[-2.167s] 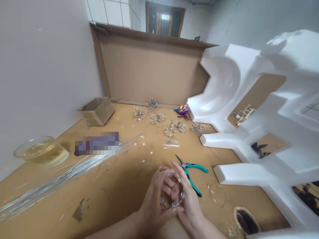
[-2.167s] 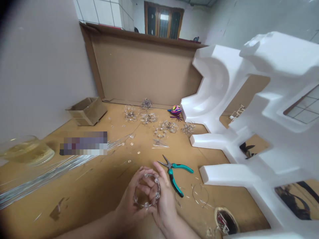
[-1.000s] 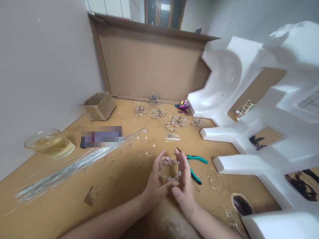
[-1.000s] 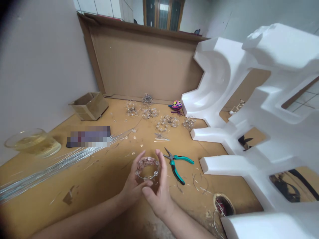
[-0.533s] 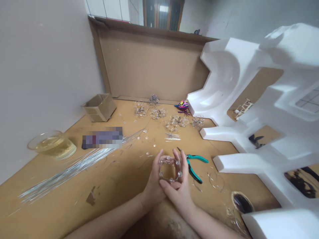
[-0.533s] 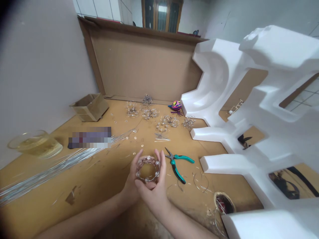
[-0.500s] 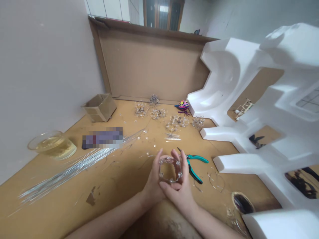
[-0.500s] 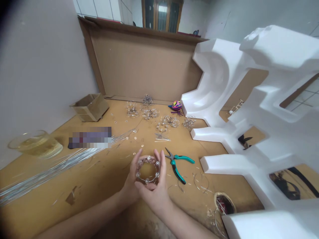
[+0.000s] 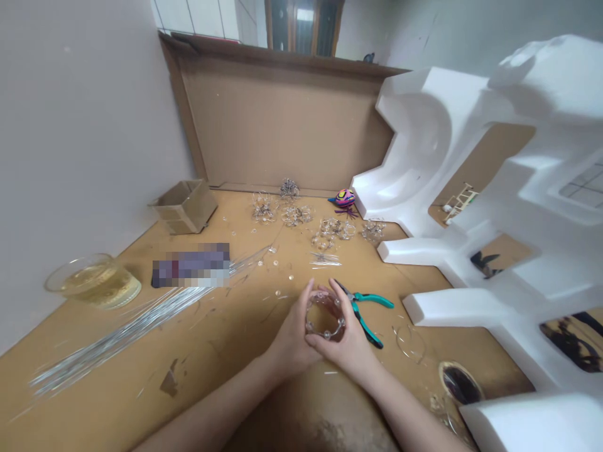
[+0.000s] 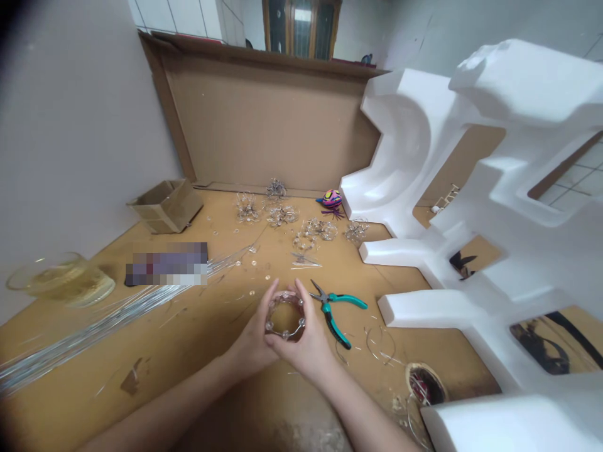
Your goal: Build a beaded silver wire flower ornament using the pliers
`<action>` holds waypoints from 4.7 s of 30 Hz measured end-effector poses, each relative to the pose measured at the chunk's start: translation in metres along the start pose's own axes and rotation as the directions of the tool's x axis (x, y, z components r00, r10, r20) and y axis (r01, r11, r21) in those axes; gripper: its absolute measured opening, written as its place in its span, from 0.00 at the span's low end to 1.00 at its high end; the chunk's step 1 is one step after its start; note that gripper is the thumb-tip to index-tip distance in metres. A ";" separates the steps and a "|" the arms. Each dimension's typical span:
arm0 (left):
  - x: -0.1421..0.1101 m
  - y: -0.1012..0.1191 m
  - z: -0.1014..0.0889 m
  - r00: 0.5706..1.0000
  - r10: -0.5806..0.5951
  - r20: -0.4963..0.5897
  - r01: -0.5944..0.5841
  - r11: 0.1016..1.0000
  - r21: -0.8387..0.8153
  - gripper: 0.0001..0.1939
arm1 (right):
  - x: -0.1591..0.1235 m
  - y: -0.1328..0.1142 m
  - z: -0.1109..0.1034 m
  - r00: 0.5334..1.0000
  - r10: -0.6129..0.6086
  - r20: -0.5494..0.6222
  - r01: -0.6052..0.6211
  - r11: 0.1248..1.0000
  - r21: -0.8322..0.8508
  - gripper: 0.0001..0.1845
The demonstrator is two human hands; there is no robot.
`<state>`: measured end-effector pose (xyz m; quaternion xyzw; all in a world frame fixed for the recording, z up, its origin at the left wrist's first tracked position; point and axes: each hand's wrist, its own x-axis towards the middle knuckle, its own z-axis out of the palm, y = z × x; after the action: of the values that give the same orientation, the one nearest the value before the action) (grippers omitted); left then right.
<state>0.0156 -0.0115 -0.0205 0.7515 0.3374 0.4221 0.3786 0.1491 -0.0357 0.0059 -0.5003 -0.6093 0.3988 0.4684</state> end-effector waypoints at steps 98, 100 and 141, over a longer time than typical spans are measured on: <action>0.067 0.028 -0.024 0.938 -0.152 0.312 -0.128 0.683 0.719 0.13 | 0.068 -0.054 -0.054 0.863 0.103 0.494 0.360 0.561 -0.746 0.07; 0.064 0.028 -0.028 0.954 -0.153 0.257 -0.033 0.801 0.598 0.11 | 0.065 -0.051 -0.058 0.871 0.110 0.479 0.285 0.681 -0.675 0.05; 0.091 0.085 -0.026 0.958 -0.246 0.148 0.272 0.942 -0.198 0.15 | 0.053 -0.071 -0.094 0.898 0.191 0.396 -0.205 0.979 -0.007 0.13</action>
<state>0.0465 0.0299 0.0960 0.6791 0.3618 0.3564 0.5300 0.2199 0.0052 0.1054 -0.4608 -0.6300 0.5476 0.3016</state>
